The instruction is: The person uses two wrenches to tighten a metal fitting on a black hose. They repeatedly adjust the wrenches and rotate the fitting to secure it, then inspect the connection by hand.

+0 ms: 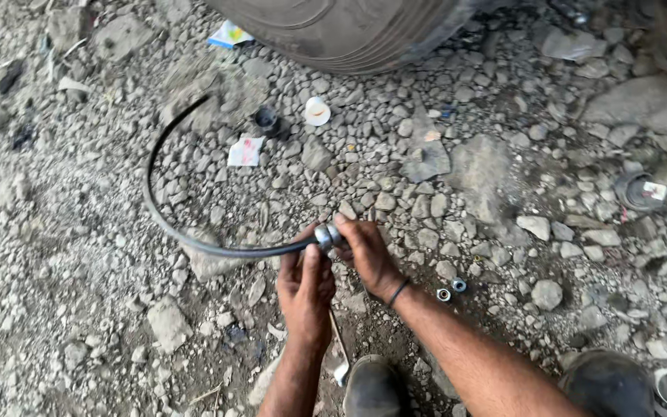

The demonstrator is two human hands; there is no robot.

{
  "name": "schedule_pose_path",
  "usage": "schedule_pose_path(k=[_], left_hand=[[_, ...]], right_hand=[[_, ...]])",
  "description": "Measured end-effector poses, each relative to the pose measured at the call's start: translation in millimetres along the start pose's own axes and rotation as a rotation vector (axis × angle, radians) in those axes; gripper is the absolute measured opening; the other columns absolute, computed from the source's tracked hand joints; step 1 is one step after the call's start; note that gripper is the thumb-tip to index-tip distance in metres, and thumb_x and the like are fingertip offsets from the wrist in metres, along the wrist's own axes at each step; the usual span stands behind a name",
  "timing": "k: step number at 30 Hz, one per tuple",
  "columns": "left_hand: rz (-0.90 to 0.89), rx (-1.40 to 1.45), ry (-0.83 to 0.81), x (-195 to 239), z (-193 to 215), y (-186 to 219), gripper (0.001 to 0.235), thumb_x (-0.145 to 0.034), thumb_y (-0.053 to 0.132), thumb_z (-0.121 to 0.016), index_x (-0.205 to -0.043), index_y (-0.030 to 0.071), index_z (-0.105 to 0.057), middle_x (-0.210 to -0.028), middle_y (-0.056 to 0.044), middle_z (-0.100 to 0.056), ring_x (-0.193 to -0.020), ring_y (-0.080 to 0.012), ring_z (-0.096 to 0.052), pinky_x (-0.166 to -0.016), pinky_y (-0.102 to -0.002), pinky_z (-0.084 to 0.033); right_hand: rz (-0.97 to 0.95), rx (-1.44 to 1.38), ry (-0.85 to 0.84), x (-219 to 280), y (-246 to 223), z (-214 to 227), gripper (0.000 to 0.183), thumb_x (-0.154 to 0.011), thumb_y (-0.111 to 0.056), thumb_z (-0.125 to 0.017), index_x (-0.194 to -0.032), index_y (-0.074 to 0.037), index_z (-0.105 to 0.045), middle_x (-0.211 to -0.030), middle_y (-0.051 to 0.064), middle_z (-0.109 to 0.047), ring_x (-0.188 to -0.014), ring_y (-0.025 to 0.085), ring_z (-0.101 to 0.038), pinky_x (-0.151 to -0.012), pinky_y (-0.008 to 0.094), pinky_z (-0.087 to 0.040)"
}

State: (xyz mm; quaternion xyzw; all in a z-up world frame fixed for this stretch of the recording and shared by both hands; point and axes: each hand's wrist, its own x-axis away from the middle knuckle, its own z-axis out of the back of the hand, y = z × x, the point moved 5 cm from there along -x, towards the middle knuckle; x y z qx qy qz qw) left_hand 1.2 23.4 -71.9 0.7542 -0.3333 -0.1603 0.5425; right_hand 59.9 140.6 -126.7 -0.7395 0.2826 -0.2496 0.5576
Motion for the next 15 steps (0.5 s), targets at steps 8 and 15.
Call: schedule_pose_path(k=[8,15], left_hand=[[-0.028,0.005,0.000,1.5,10.1,0.7,0.045,-0.102,0.017,-0.062,-0.145,0.004,-0.057,-0.073,0.006,-0.052,-0.054,0.0001,-0.037,-0.043,-0.017,-0.027],[0.013,0.003,0.028,4.8,8.8,20.5,0.032,-0.103,0.023,-0.061,-0.128,0.002,-0.061,-0.071,0.003,-0.051,-0.052,-0.0018,-0.038,-0.041,-0.018,-0.027]], right_hand=[[-0.011,0.006,-0.022,-0.2,6.6,-3.5,0.062,-0.096,-0.071,-0.041,-0.069,-0.017,-0.055,-0.059,-0.009,-0.043,-0.052,0.006,-0.041,-0.047,0.026,-0.036],[-0.023,-0.027,0.039,-2.6,5.1,2.7,0.058,-0.094,-0.071,-0.042,-0.072,-0.019,-0.057,-0.056,-0.008,-0.043,-0.047,0.006,-0.039,-0.041,0.026,-0.032]])
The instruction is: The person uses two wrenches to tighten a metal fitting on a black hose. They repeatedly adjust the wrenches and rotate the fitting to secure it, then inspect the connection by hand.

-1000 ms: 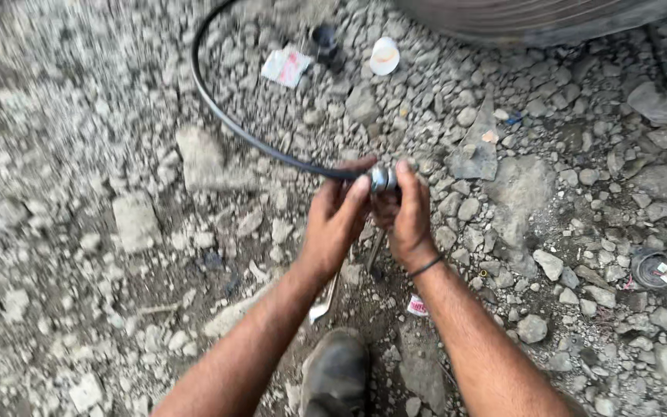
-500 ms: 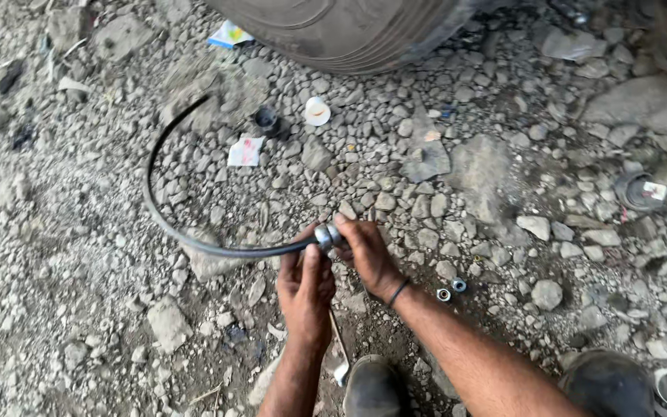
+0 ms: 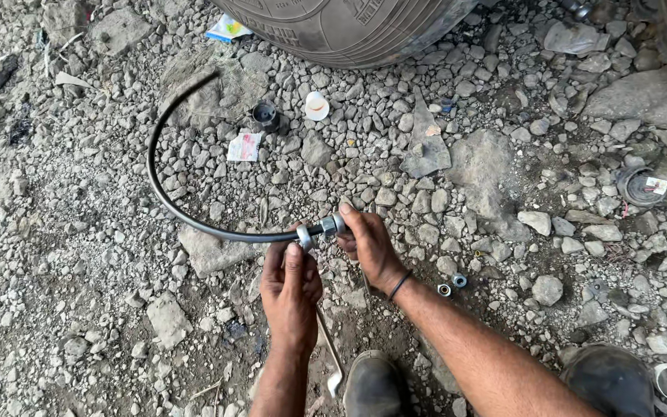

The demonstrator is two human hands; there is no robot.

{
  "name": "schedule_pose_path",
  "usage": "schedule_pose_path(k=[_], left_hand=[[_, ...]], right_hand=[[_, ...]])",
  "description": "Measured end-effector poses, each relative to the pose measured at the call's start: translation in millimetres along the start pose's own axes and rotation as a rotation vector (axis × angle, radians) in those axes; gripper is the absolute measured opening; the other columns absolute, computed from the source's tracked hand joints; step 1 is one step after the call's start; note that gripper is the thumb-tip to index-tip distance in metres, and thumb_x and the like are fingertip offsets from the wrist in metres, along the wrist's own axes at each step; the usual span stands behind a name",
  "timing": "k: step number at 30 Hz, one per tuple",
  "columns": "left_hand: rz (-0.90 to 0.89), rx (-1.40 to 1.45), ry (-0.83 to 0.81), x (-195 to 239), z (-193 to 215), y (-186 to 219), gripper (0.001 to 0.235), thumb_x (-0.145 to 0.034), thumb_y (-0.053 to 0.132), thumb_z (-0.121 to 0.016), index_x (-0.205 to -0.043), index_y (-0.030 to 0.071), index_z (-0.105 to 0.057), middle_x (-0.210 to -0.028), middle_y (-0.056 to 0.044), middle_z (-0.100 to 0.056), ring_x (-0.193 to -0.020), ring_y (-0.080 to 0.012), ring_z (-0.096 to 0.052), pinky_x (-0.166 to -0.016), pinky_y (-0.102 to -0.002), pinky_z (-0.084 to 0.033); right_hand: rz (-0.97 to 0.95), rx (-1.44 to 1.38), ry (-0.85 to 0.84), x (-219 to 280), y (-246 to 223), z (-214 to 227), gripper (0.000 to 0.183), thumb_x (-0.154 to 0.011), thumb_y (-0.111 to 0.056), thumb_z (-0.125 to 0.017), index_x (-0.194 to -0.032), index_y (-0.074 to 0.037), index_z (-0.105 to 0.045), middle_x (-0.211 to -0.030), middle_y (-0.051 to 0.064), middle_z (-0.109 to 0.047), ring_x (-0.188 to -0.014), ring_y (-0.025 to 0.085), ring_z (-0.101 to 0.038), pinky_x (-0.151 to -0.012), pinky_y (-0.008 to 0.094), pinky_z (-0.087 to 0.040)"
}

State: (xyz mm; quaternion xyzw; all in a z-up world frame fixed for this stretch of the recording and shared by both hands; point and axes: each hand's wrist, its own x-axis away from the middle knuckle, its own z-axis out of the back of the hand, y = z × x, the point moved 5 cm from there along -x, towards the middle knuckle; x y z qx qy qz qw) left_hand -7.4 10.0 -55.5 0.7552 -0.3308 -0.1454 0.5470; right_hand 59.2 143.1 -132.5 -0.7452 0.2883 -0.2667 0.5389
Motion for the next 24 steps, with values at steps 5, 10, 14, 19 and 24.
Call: schedule_pose_path(k=[5,10,14,19,24], left_hand=[[0.302,-0.084,0.088,3.6,-9.1,13.9,0.028,-0.100,0.026,-0.058,-0.123,0.009,-0.061,-0.068,0.002,-0.048,-0.048,-0.0036,-0.034,-0.037,-0.019,-0.024],[0.502,-0.011,0.021,-6.6,-18.1,39.5,0.020,-0.103,0.023,-0.052,-0.113,0.005,-0.054,-0.077,-0.002,-0.053,-0.051,-0.0066,-0.038,-0.039,-0.020,-0.027],[0.549,0.023,-0.026,-17.4,-25.4,42.6,0.018,-0.103,0.021,-0.053,-0.111,0.005,-0.055,-0.078,-0.002,-0.053,-0.052,-0.0054,-0.038,-0.038,-0.018,-0.027],[0.567,-0.011,-0.056,-27.2,-30.1,37.5,0.017,-0.104,0.021,-0.054,-0.110,0.004,-0.054,-0.077,-0.001,-0.051,-0.051,-0.0047,-0.037,-0.037,-0.018,-0.026],[0.583,-0.036,-0.062,-34.4,-30.4,34.9,0.017,-0.103,0.019,-0.054,-0.110,0.004,-0.054,-0.077,-0.001,-0.051,-0.051,-0.0045,-0.037,-0.036,-0.018,-0.026]], right_hand=[[0.042,0.015,0.002,-0.3,5.3,-3.0,0.062,-0.097,-0.071,-0.042,-0.070,-0.017,-0.056,-0.057,-0.009,-0.041,-0.048,0.006,-0.036,-0.043,0.026,-0.031],[0.025,0.023,0.027,-2.0,10.1,-8.1,0.062,-0.095,-0.072,-0.042,-0.071,-0.017,-0.058,-0.059,-0.008,-0.045,-0.050,0.006,-0.040,-0.046,0.026,-0.035],[0.049,0.043,0.069,-4.3,8.2,-4.1,0.062,-0.094,-0.073,-0.039,-0.073,-0.019,-0.060,-0.059,-0.008,-0.047,-0.050,0.005,-0.043,-0.044,0.025,-0.038],[0.041,0.017,0.099,-11.7,9.7,3.1,0.063,-0.098,-0.072,-0.040,-0.070,-0.016,-0.053,-0.058,-0.007,-0.042,-0.048,0.006,-0.039,-0.041,0.026,-0.032],[0.025,-0.010,0.127,-14.5,13.5,6.4,0.063,-0.097,-0.071,-0.042,-0.070,-0.015,-0.056,-0.057,-0.007,-0.044,-0.049,0.006,-0.043,-0.042,0.026,-0.035]])
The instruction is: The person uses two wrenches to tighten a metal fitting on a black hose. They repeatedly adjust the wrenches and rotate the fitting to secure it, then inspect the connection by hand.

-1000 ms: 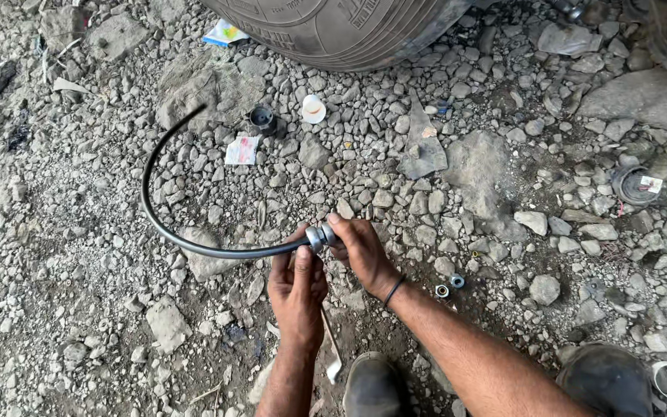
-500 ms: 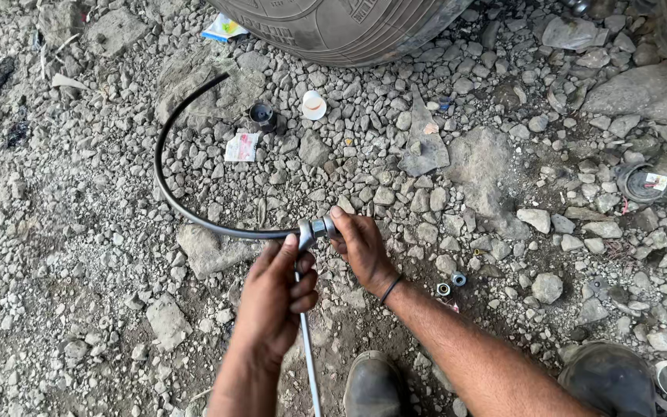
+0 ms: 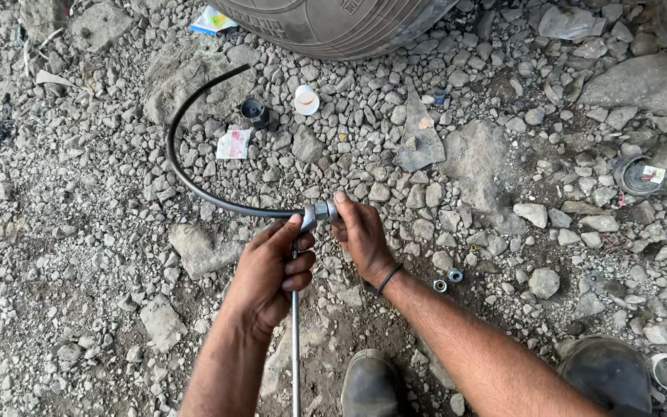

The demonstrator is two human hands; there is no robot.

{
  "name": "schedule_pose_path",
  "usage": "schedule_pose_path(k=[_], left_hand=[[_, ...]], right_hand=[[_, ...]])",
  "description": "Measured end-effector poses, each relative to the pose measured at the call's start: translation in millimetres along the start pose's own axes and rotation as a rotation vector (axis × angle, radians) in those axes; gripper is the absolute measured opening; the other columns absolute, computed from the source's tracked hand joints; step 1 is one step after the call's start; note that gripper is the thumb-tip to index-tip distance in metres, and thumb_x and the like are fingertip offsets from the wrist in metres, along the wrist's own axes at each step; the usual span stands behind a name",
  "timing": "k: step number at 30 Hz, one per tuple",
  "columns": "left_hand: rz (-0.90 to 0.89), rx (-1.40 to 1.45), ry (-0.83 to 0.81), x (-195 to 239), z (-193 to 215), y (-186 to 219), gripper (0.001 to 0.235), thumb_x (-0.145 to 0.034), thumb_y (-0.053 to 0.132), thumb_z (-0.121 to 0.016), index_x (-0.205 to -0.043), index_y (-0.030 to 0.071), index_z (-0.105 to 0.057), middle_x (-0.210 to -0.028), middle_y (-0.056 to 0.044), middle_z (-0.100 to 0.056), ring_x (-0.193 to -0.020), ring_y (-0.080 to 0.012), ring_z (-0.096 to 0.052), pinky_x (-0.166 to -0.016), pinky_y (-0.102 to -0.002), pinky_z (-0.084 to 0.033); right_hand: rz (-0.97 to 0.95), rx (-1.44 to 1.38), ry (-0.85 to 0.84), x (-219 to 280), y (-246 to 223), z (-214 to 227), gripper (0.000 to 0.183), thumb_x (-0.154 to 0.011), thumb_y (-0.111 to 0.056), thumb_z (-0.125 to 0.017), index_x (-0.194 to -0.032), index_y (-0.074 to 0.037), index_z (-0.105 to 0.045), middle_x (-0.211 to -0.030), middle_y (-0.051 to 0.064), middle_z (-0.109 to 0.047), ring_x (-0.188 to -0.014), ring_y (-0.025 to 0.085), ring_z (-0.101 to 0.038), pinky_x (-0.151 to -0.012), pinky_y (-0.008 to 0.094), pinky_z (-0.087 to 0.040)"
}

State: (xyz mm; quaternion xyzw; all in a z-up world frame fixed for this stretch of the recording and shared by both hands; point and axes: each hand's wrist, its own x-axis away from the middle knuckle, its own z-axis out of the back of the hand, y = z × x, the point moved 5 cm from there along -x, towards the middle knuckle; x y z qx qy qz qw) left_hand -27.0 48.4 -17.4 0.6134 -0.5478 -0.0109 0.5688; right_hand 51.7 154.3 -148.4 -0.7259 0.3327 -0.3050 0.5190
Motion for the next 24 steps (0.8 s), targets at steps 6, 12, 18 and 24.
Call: schedule_pose_path(k=[6,12,18,24], left_hand=[[0.006,0.007,-0.005,-3.6,-1.9,0.4,0.018,-0.104,0.019,-0.054,-0.110,0.003,-0.054,-0.077,-0.001,-0.051,-0.051,-0.0041,-0.037,-0.036,-0.017,-0.027],[0.002,-0.031,0.051,-5.1,0.1,2.4,0.019,-0.103,0.018,-0.055,-0.112,0.002,-0.053,-0.076,-0.002,-0.052,-0.050,-0.0042,-0.037,-0.036,-0.018,-0.027],[-0.043,-0.050,0.034,-6.7,-1.5,-1.4,0.022,-0.102,0.018,-0.057,-0.115,0.002,-0.054,-0.075,-0.001,-0.053,-0.049,-0.0038,-0.037,-0.035,-0.017,-0.027],[-0.068,-0.099,0.062,-8.7,0.3,-3.5,0.027,-0.101,0.018,-0.058,-0.123,0.002,-0.055,-0.076,-0.001,-0.053,-0.049,-0.0040,-0.038,-0.035,-0.017,-0.026]], right_hand=[[-0.013,-0.030,-0.007,0.6,-0.4,0.7,0.062,-0.099,-0.068,-0.043,-0.069,-0.014,-0.054,-0.058,-0.007,-0.040,-0.049,0.006,-0.039,-0.043,0.026,-0.031],[0.034,0.022,-0.031,0.5,-4.1,-2.2,0.064,-0.100,-0.069,-0.040,-0.066,-0.016,-0.050,-0.055,-0.008,-0.040,-0.046,0.006,-0.039,-0.041,0.026,-0.032],[0.030,0.046,-0.028,-1.8,-4.2,0.7,0.065,-0.099,-0.071,-0.036,-0.066,-0.016,-0.050,-0.052,-0.008,-0.037,-0.043,0.005,-0.036,-0.038,0.027,-0.032],[0.040,0.051,-0.029,-1.2,-5.1,1.7,0.066,-0.099,-0.071,-0.036,-0.065,-0.016,-0.050,-0.053,-0.008,-0.037,-0.044,0.005,-0.036,-0.039,0.026,-0.032]])
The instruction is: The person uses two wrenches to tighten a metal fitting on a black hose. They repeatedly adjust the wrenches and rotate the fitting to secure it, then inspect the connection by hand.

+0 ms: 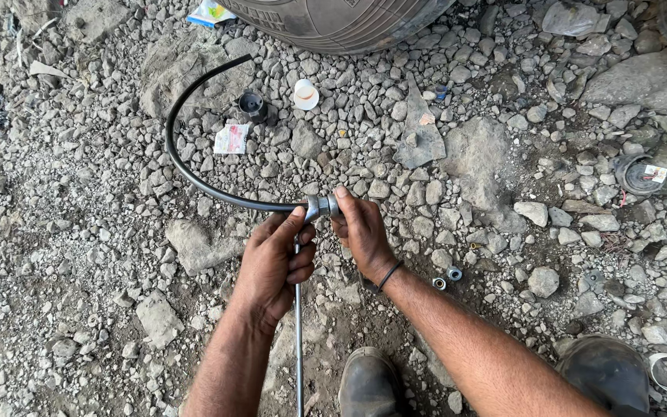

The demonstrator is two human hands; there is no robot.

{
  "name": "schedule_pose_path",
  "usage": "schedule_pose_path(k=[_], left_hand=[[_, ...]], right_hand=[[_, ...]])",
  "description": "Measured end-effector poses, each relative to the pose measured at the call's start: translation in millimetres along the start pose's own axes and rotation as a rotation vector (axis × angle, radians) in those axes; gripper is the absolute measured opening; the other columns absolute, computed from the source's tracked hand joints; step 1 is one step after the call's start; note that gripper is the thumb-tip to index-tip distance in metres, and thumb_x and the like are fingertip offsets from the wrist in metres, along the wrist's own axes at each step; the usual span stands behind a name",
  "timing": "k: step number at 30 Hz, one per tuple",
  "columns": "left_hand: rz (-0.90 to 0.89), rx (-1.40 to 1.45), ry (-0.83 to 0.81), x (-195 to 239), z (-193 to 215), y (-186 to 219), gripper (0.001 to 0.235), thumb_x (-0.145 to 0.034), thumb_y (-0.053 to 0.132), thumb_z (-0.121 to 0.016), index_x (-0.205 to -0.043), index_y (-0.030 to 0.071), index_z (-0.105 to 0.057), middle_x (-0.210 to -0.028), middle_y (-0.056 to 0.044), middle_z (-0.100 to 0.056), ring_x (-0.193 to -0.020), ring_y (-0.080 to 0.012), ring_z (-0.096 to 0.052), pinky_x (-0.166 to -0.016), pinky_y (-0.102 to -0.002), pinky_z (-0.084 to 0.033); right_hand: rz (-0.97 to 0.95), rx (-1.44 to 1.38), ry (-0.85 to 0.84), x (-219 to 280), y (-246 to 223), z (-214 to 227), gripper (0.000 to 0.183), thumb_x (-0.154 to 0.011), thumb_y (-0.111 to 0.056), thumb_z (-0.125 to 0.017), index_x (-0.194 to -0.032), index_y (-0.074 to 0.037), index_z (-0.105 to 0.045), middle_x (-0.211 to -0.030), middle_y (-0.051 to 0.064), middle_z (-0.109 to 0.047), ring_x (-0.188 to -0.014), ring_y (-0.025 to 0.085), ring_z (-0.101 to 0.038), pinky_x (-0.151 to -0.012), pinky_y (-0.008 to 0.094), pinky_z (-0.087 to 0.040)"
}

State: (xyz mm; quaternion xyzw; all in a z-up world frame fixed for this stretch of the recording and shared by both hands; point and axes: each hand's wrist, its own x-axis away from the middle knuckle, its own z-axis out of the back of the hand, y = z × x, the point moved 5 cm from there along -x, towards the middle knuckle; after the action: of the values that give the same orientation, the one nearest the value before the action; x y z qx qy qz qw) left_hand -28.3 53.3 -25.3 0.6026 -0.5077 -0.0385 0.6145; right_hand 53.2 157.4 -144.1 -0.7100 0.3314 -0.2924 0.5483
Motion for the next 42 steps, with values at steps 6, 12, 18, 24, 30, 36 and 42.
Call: schedule_pose_path(k=[6,12,18,24,30,36,42], left_hand=[[0.041,0.072,-0.019,1.1,-0.2,0.6,0.023,-0.103,0.020,-0.055,-0.118,0.002,-0.053,-0.075,-0.001,-0.052,-0.049,-0.0037,-0.035,-0.035,-0.018,-0.024],[0.092,0.041,-0.015,2.3,-3.9,5.0,0.022,-0.105,0.022,-0.049,-0.113,0.002,-0.054,-0.073,0.001,-0.050,-0.050,-0.0043,-0.035,-0.037,-0.019,-0.028],[0.138,-0.047,0.049,-2.1,-8.5,7.3,0.023,-0.106,0.023,-0.048,-0.112,0.002,-0.053,-0.070,0.001,-0.048,-0.049,-0.0052,-0.035,-0.038,-0.021,-0.029],[0.176,-0.052,-0.001,-7.0,-13.2,6.5,0.021,-0.106,0.024,-0.049,-0.109,0.003,-0.052,-0.067,0.003,-0.045,-0.047,-0.0046,-0.034,-0.037,-0.021,-0.026],[0.128,-0.037,0.045,-5.1,-11.1,0.5,0.019,-0.106,0.024,-0.049,-0.109,0.005,-0.051,-0.067,0.002,-0.046,-0.048,-0.0056,-0.034,-0.038,-0.022,-0.027],[0.074,0.047,0.090,-4.5,-11.6,-9.2,0.018,-0.105,0.025,-0.048,-0.110,0.009,-0.051,-0.068,0.003,-0.046,-0.049,-0.0056,-0.035,-0.039,-0.022,-0.027],[0.046,-0.002,0.159,-8.5,-7.6,-11.5,0.023,-0.104,0.028,-0.049,-0.111,0.007,-0.053,-0.070,0.002,-0.049,-0.051,-0.0070,-0.039,-0.043,-0.024,-0.033]], right_hand=[[-0.014,-0.017,-0.018,0.0,-1.2,-1.3,0.065,-0.099,-0.071,-0.037,-0.067,-0.016,-0.050,-0.053,-0.008,-0.037,-0.044,0.005,-0.036,-0.039,0.026,-0.031],[-0.033,-0.046,0.006,0.8,1.5,-1.1,0.064,-0.098,-0.070,-0.039,-0.067,-0.015,-0.053,-0.053,-0.008,-0.040,-0.045,0.005,-0.039,-0.038,0.026,-0.033],[-0.036,-0.051,0.010,0.4,1.9,2.3,0.066,-0.101,-0.070,-0.040,-0.066,-0.015,-0.049,-0.054,-0.008,-0.037,-0.046,0.005,-0.037,-0.040,0.025,-0.031],[0.017,-0.024,0.000,2.9,-3.4,-3.8,0.061,-0.101,-0.066,-0.038,-0.070,-0.017,-0.055,-0.056,-0.009,-0.038,-0.047,0.004,-0.036,-0.041,0.025,-0.030],[0.012,-0.042,-0.043,-1.2,-2.2,-6.6,0.060,-0.103,-0.065,-0.038,-0.071,-0.016,-0.052,-0.057,-0.009,-0.036,-0.047,0.005,-0.034,-0.040,0.026,-0.028],[-0.027,-0.023,-0.064,-3.4,-4.1,-7.5,0.063,-0.100,-0.070,-0.037,-0.073,-0.016,-0.056,-0.058,-0.009,-0.041,-0.048,0.004,-0.038,-0.039,0.025,-0.032],[-0.063,0.036,-0.085,-5.6,-4.8,-8.3,0.067,-0.097,-0.075,-0.027,-0.072,-0.019,-0.054,-0.056,-0.010,-0.042,-0.046,0.003,-0.038,-0.037,0.025,-0.033]])
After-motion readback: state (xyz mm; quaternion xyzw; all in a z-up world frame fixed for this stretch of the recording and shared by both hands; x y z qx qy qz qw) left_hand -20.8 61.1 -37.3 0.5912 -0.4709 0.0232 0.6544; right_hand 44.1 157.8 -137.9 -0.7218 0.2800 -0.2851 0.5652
